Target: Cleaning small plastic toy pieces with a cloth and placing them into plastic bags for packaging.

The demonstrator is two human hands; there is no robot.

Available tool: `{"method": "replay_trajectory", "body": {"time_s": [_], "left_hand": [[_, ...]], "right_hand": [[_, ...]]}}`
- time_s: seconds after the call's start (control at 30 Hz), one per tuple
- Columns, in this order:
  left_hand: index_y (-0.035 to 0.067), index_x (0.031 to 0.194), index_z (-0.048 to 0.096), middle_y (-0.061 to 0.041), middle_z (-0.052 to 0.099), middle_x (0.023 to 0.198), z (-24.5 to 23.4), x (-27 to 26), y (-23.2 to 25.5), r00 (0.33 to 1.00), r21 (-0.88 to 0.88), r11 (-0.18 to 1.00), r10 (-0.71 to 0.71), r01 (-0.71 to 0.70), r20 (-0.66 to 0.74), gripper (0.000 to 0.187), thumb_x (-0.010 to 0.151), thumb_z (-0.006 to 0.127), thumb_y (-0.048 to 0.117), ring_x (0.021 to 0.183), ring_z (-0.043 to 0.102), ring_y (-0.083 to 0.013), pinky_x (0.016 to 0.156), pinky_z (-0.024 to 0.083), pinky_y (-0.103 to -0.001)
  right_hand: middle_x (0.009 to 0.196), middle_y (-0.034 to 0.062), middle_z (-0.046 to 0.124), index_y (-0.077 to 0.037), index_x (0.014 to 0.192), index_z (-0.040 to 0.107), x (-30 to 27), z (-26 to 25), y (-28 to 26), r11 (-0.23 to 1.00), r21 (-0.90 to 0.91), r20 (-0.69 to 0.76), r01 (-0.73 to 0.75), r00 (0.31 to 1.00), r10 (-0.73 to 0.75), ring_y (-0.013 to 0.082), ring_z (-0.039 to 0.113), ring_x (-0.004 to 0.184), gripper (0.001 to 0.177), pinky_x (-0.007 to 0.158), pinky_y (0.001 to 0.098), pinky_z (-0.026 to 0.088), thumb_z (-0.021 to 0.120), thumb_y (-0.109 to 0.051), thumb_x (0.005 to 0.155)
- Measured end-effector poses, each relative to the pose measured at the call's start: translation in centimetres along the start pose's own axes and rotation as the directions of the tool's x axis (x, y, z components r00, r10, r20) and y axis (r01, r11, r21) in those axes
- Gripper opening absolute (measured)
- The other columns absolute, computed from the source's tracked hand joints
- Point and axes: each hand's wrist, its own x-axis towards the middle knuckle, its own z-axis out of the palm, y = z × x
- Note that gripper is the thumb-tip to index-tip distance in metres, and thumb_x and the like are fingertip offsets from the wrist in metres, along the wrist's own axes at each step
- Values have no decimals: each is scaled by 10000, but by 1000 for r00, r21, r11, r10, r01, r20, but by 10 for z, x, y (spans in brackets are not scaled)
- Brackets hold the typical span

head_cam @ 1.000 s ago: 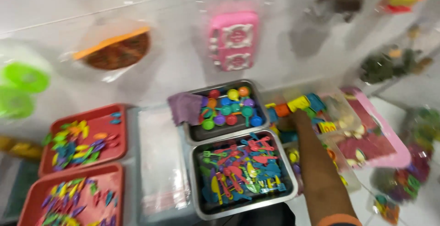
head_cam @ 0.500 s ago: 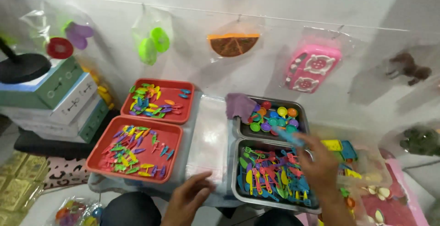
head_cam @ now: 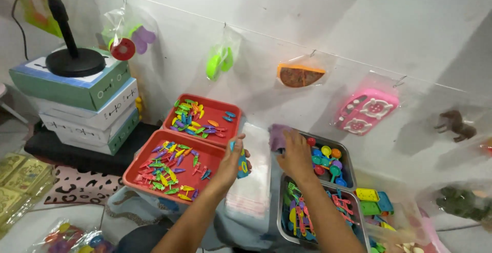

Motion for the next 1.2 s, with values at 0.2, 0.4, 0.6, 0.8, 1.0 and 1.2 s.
{"method": "replay_trajectory", "body": {"time_s": [0.2,0.4,0.6,0.8,1.0,1.2], "left_hand": [[137,1510,421,-111,576,1044,-21,-20,-8,981,-211,972,-69,108,183,637,993,379,507,790,603,-181,705,531,-306],[178,1524,461,-107,610,1117,-40,-30,19,980,-189,962,-187,197,70,641,985,354,507,873,627,-184,770,532,-321],[214,1572,419,-110,613,1144,-44,-21,3,986,-267,949,-154,164,61,734,950,279,577,894,607,-178,792,517,-300],[132,1603,300,-159,600,1205,-29,-8,-45,994,-516,854,104,-73,32,760,1013,353,608,1122,609,-233,923,603,-410],[155,1579,368,-146,577,1348,-32,-19,-43,996,-597,797,84,-89,-37,726,962,349,538,1343,543,-264,996,486,-368],[106,1611,271,-126,556,1323,-23,-28,-44,945,-503,835,313,-224,98,861,953,328,658,1128,565,-191,1013,473,-348]], "right_hand": [[1157,85,648,-134,1288,678,28,95,25,850,-527,52,20,999,9,268,602,1014,384,827,430,477,571,-218,929],[958,145,719,-86,934,778,41,90,34,835,-549,-85,-36,996,-13,330,643,822,216,743,445,495,593,-111,826],[676,162,639,57,835,668,41,24,40,850,201,-37,-487,863,503,321,546,588,434,626,430,470,720,-370,892],[1151,273,709,39,1209,696,-34,-24,-86,692,591,-11,-414,854,520,339,651,1126,351,990,517,465,753,-179,940],[1254,117,688,-24,1251,694,-75,-30,-181,854,519,-12,31,999,-29,295,654,1131,673,1003,372,505,545,18,596],[1202,74,670,-58,1182,709,-70,-46,-172,934,351,-76,62,996,-38,290,610,1096,510,980,409,476,683,-55,673]]}}
